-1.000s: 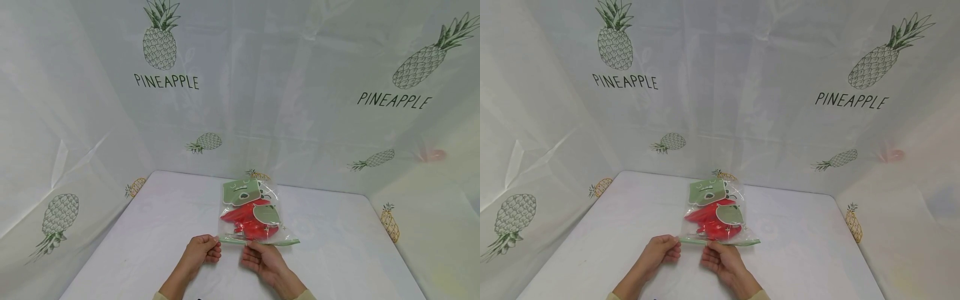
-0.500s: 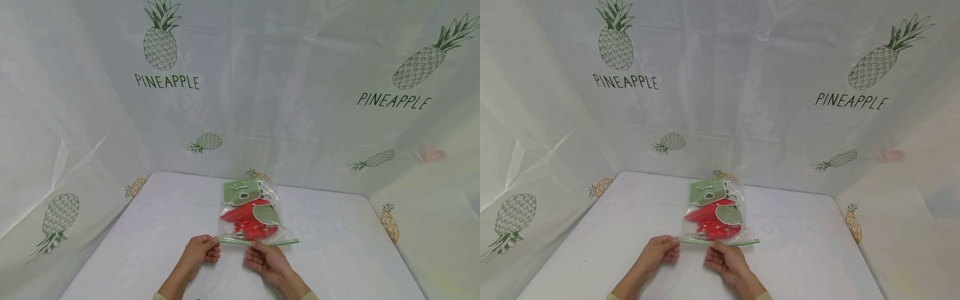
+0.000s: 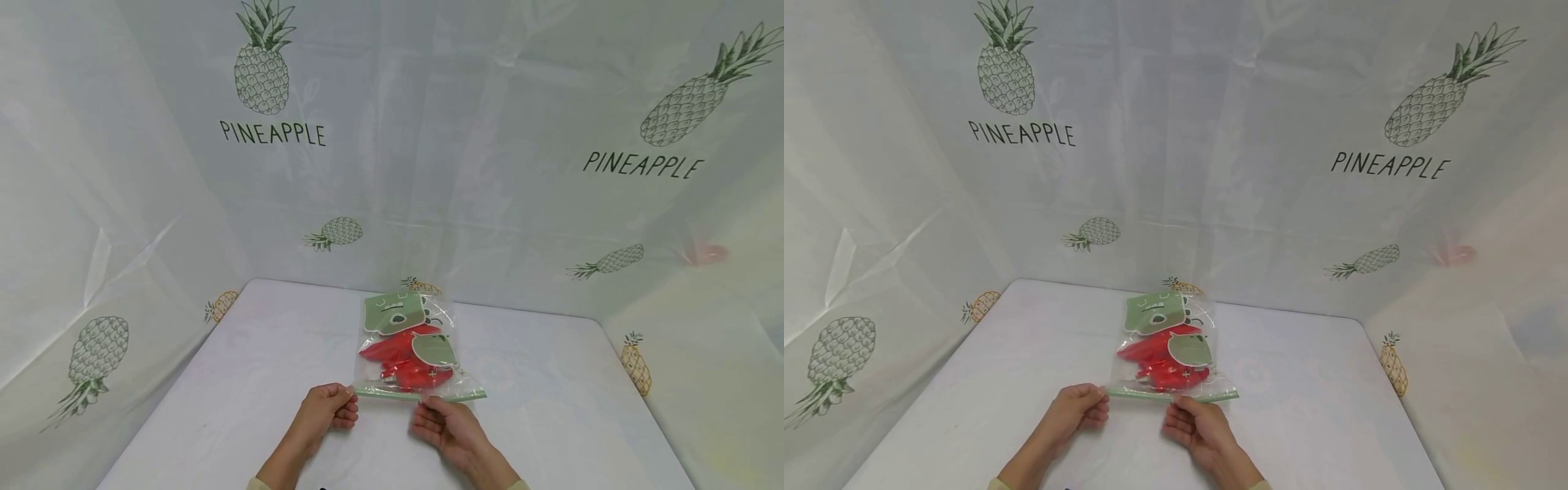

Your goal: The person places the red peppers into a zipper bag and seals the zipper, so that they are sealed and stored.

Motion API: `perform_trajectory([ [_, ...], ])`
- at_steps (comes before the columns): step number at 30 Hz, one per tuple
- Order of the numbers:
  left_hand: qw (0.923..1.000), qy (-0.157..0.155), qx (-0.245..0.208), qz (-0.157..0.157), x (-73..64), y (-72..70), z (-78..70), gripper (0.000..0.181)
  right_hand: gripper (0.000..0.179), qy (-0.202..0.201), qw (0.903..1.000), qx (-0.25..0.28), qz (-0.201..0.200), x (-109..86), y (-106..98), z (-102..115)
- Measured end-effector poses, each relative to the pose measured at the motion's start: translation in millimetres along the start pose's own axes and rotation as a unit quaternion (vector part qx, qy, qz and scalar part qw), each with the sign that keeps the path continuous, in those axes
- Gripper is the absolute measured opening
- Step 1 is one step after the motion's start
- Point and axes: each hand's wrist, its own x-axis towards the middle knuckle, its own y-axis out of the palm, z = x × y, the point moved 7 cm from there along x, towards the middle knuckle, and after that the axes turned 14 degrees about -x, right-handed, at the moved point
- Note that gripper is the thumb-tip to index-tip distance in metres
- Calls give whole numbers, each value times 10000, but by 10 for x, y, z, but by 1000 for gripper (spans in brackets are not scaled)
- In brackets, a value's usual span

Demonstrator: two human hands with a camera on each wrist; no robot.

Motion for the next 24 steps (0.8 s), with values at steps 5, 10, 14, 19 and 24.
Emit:
perform_trajectory([
  [5,10000,9,-17,-49,2,-27,2,31,19,-52,10000,32,22,-6,-43,16],
  [10,10000,-27,23,-66,14,-50,9,33,19,-76,10000,31,41,-7,-78,28],
  [14,9999,-40,55,-96,17,-56,10,33,20,-51,10000,9,-6,-14,-109,26],
  [19,9999,-23,65,-110,6,-69,0,32,19,-41,10000,30,-60,-24,-146,29],
  [24,9999,-22,32,-111,-6,-78,-16,34,19,-12,9999,68,-142,-32,-189,30],
])
